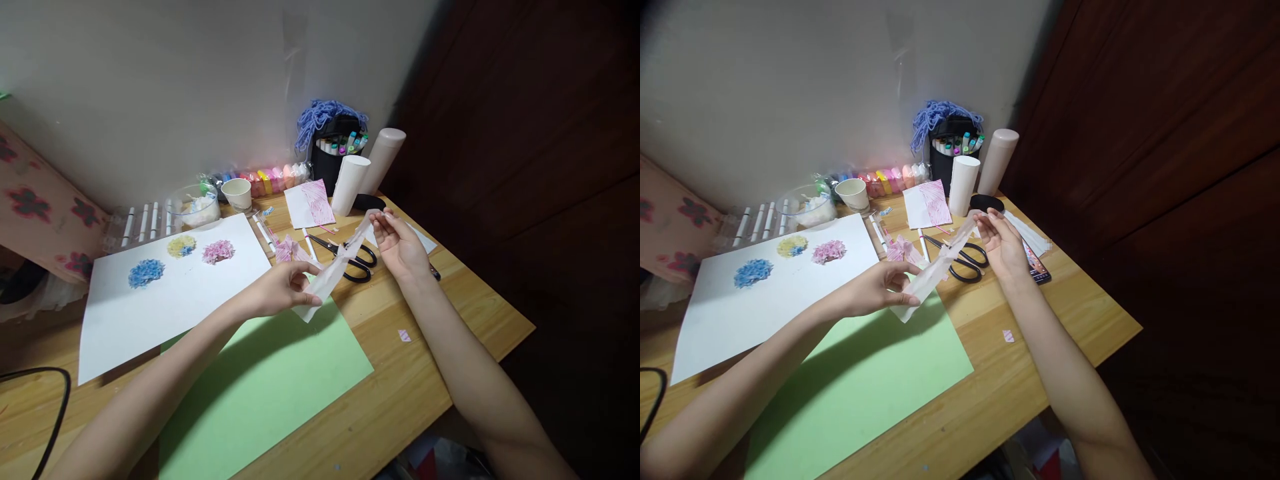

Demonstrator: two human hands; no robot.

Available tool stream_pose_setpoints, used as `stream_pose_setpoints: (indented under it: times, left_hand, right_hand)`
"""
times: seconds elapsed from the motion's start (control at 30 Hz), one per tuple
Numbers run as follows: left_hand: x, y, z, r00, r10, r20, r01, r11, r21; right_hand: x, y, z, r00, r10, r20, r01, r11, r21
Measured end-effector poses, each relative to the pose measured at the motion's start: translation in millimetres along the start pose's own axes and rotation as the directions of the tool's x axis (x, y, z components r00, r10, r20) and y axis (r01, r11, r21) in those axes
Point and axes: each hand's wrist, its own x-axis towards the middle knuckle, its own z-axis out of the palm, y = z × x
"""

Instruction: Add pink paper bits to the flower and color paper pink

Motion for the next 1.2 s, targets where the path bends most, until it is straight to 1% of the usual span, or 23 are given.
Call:
stream_pose_setpoints:
  times: [0.1, 0.23, 0.33, 0.4, 0.47, 0.5, 0.53, 0.57, 0.6, 0.63, 0.67, 0.7, 0.73, 0.8, 0.83, 0.87, 0.9, 0.97, 1.03, 1.1, 1.13, 1.17, 1.2]
  left_hand:
    - [-5.2, 4.9, -6.7, 0.997, -0.022, 0.078, 0.018, 0.999, 0.048]
    - [-11.7, 6.6, -18.5, 0.985, -0.030, 0.171, 0.010, 0.993, 0.117]
    - [-14.8, 6.8, -26.6, 0.973, -0.056, 0.222, 0.014, 0.982, 0.187]
    - [-15.5, 6.4, -29.8, 0.969, -0.070, 0.238, 0.017, 0.975, 0.220]
    - [-14.9, 4.6, -30.1, 0.963, -0.079, 0.258, 0.022, 0.975, 0.219]
    - [-14.1, 3.1, -29.1, 0.958, -0.084, 0.275, 0.028, 0.979, 0.201]
    - [-12.8, 1.1, -27.5, 0.951, -0.088, 0.297, 0.038, 0.985, 0.170]
    - [-11.2, -1.3, -25.3, 0.940, -0.093, 0.327, 0.055, 0.991, 0.123]
    - [-9.3, -3.9, -22.9, 0.929, -0.094, 0.359, 0.075, 0.995, 0.065]
    - [-7.2, -6.7, -20.4, 0.914, -0.091, 0.395, 0.100, 0.995, -0.001]
    - [-5.0, -9.5, -18.0, 0.904, -0.087, 0.419, 0.121, 0.991, -0.055]
    - [-2.8, -12.2, -15.8, 0.902, -0.089, 0.422, 0.139, 0.986, -0.089]
    - [-0.6, -14.7, -13.8, 0.909, -0.105, 0.402, 0.163, 0.980, -0.114]
    - [3.2, -18.8, -10.4, 0.928, -0.172, 0.330, 0.241, 0.953, -0.181]
    - [4.7, -20.4, -8.8, 0.927, -0.204, 0.315, 0.284, 0.929, -0.236]
    - [6.0, -21.7, -7.3, 0.923, -0.216, 0.318, 0.312, 0.904, -0.291]
    - [7.0, -22.8, -5.7, 0.922, -0.206, 0.328, 0.316, 0.890, -0.329]
    - [8.4, -24.5, -2.8, 0.935, -0.149, 0.323, 0.263, 0.900, -0.346]
    - [9.0, -25.4, -0.9, 0.957, -0.102, 0.270, 0.191, 0.926, -0.325]
    - [8.3, -24.1, -1.0, 0.976, -0.087, 0.201, 0.147, 0.940, -0.308]
    - [7.3, -22.3, -2.0, 0.983, -0.083, 0.165, 0.131, 0.942, -0.308]
    - [5.8, -19.4, -3.6, 0.989, -0.073, 0.131, 0.110, 0.946, -0.306]
    - [3.9, -15.6, -5.7, 0.994, -0.057, 0.096, 0.084, 0.949, -0.303]
  right_hand:
    - [7.4, -1.8, -6.5, 1.000, 0.005, -0.028, -0.004, 0.999, 0.045]
    - [16.9, -4.1, -14.8, 0.998, 0.001, -0.066, 0.004, 0.997, 0.077]
    - [22.7, -6.7, -19.4, 0.995, -0.012, -0.098, 0.021, 0.995, 0.094]
    - [23.2, -9.0, -19.8, 0.995, -0.033, -0.092, 0.041, 0.996, 0.078]
    - [18.1, -11.5, -16.4, 0.998, -0.048, -0.029, 0.049, 0.998, 0.030]
    - [13.0, -12.9, -12.9, 0.999, -0.045, 0.029, 0.045, 0.999, -0.005]
    - [6.2, -14.4, -8.5, 0.994, -0.032, 0.104, 0.037, 0.998, -0.053]
    - [-2.0, -15.9, -3.2, 0.979, -0.004, 0.202, 0.027, 0.994, -0.111]
    - [-11.4, -17.2, 2.7, 0.948, 0.045, 0.314, 0.010, 0.985, -0.172]
    - [-21.3, -18.4, 8.8, 0.894, 0.116, 0.432, -0.004, 0.968, -0.250]
    - [-31.4, -19.2, 14.7, 0.813, 0.208, 0.543, -0.005, 0.936, -0.351]
    - [-41.1, -19.4, 20.2, 0.713, 0.324, 0.622, -0.009, 0.891, -0.455]
    - [-50.0, -18.8, 25.1, 0.613, 0.411, 0.675, 0.005, 0.852, -0.523]
    - [-64.8, -15.2, 32.7, 0.406, 0.567, 0.717, 0.094, 0.754, -0.650]
    - [-70.6, -12.2, 35.5, 0.346, 0.606, 0.717, 0.152, 0.718, -0.680]
    - [-75.5, -8.8, 37.8, 0.321, 0.624, 0.713, 0.216, 0.685, -0.696]
    - [-79.6, -5.4, 39.7, 0.323, 0.625, 0.711, 0.279, 0.655, -0.702]
    - [-86.1, 0.1, 42.8, 0.351, 0.605, 0.715, 0.374, 0.609, -0.699]
    - [-91.1, 2.3, 45.2, 0.363, 0.578, 0.731, 0.450, 0.578, -0.680]
    - [-94.8, 1.1, 46.9, 0.351, 0.545, 0.761, 0.516, 0.565, -0.643]
    - [-96.2, 0.0, 47.4, 0.354, 0.524, 0.775, 0.527, 0.573, -0.628]
    - [-97.1, -1.1, 47.7, 0.380, 0.494, 0.782, 0.508, 0.595, -0.623]
    - [-97.7, -1.6, 47.6, 0.438, 0.456, 0.775, 0.458, 0.628, -0.629]
